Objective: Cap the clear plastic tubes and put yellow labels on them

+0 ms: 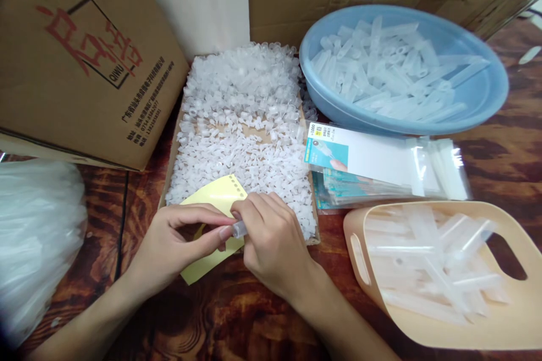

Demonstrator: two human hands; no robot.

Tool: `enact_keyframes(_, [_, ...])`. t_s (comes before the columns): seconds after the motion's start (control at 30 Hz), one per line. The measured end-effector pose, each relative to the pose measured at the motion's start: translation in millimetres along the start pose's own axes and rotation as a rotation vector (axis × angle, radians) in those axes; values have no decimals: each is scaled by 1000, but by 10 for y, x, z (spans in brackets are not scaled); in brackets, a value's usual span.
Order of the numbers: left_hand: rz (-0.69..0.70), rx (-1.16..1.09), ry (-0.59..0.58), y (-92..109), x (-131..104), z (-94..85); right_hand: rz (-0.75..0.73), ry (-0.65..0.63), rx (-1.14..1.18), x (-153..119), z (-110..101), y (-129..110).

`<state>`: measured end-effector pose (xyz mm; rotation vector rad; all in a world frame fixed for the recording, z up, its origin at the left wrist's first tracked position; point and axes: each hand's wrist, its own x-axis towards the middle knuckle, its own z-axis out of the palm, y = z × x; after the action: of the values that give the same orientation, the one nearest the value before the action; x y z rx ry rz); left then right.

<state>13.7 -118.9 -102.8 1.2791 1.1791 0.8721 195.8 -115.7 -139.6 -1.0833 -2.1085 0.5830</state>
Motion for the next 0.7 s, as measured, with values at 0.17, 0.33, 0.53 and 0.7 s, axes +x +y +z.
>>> enact_keyframes(0.17, [-14,-3,19,-9,7,17,-2,5,-15,-1,5,7])
enact_keyframes(0.33, [-35,8,34,-27,12,6,2,1,-27,7,6,0])
enact_keyframes(0.53, [-10,9,47,-38,8,17,10,0,-36,7,18,-14])
enact_keyframes(0.7, [26,25,69,-45,-16,29,12,-11,-29,-6,20,-14])
